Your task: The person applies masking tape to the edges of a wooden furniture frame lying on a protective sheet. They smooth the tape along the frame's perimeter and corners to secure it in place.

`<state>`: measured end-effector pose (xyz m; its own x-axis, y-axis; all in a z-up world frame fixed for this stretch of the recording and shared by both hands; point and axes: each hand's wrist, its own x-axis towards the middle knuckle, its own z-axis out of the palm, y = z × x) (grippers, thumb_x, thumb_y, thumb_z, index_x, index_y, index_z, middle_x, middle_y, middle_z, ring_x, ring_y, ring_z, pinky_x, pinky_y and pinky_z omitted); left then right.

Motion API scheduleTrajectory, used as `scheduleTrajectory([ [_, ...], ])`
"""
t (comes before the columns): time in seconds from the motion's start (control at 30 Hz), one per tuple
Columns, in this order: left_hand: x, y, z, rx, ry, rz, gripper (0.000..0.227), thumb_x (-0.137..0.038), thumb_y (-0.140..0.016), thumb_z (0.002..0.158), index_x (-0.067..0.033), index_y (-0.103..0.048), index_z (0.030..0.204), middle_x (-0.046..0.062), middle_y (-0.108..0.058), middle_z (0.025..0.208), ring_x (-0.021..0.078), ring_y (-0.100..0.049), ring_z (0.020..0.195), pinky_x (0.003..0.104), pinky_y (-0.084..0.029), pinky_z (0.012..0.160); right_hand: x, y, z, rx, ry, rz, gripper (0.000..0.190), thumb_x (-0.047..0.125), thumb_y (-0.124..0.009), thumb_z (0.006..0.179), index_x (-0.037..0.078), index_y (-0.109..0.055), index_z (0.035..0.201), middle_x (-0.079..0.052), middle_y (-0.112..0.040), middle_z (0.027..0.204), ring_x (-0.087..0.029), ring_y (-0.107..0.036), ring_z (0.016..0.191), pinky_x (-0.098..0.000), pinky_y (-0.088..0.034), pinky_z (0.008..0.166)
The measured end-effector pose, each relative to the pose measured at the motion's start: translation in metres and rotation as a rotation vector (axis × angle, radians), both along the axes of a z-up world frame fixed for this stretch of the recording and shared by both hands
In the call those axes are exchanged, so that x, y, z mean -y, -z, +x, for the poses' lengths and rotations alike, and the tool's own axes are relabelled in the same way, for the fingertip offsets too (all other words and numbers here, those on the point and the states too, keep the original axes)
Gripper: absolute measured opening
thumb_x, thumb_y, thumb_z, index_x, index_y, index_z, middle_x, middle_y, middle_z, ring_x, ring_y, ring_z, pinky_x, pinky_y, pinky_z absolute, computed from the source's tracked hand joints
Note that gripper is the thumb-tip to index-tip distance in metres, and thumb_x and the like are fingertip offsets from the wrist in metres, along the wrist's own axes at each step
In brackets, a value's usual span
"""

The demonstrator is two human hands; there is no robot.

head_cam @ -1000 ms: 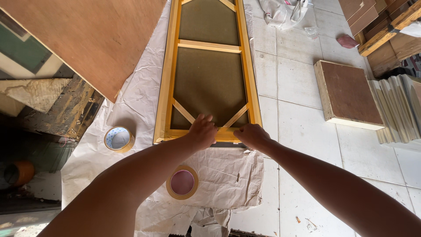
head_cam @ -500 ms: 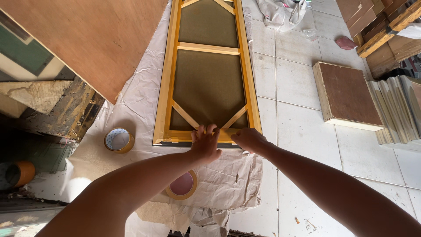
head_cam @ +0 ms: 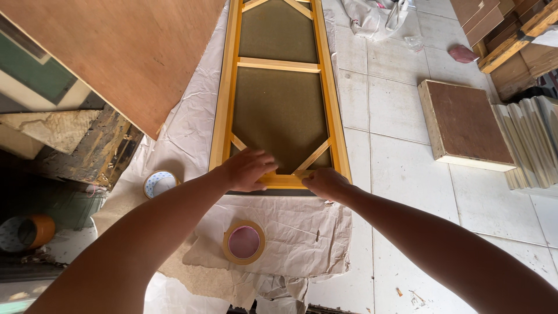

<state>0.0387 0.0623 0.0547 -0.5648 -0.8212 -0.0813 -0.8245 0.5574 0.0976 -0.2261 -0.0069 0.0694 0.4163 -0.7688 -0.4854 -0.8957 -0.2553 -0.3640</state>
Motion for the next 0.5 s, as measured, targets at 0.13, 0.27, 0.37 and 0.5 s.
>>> scheduleTrajectory([
  [0.13,-0.013,0.027,0.001,0.112,-0.030,-0.048,0.067,-0.055,-0.077,0.101,-0.0193,-0.060,0.155,0.005,-0.062,0.149,0.0286,-0.055,0.144,0.052,-0.055,0.109,0.002,0.003,-0.001,-0.013,-0.005,-0.006,0.057,0.057,-0.061,0.101,0.008,-0.089,0.095,-0.019,-0.079,0.075,-0.037,-0.082,0.072,-0.0443,-0.063,0.063],
  [0.27,-0.005,0.040,-0.012,0.193,-0.117,-0.037,0.081,-0.073,-0.069,0.095,-0.0276,-0.052,0.160,0.001,-0.060,0.143,0.0277,-0.053,0.139,0.057,-0.053,0.107,0.001,0.000,-0.001,0.006,0.069,0.036,0.049,0.050,-0.060,0.104,0.010,-0.086,0.092,-0.014,-0.077,0.073,-0.032,-0.078,0.069,-0.0439,-0.066,0.067],
  [0.37,0.013,0.037,-0.030,0.311,-0.108,-0.003,0.080,-0.084,-0.055,0.096,-0.0342,-0.053,0.159,0.001,-0.061,0.144,0.0265,-0.052,0.141,0.061,-0.045,0.113,0.008,0.010,-0.003,0.082,0.257,0.167,0.038,0.045,-0.061,0.104,0.014,-0.080,0.091,-0.005,-0.070,0.068,-0.020,-0.068,0.060,-0.0417,-0.069,0.065],
  [0.5,0.016,0.023,-0.061,0.118,-0.034,-0.009,0.067,-0.064,-0.054,0.109,-0.0212,-0.050,0.161,0.011,-0.060,0.153,0.0338,-0.057,0.145,0.057,-0.049,0.113,0.029,0.018,-0.011,0.221,0.590,0.339,0.026,0.038,-0.065,0.099,0.015,-0.077,0.096,-0.001,-0.066,0.072,-0.017,-0.062,0.061,-0.0477,-0.070,0.070],
])
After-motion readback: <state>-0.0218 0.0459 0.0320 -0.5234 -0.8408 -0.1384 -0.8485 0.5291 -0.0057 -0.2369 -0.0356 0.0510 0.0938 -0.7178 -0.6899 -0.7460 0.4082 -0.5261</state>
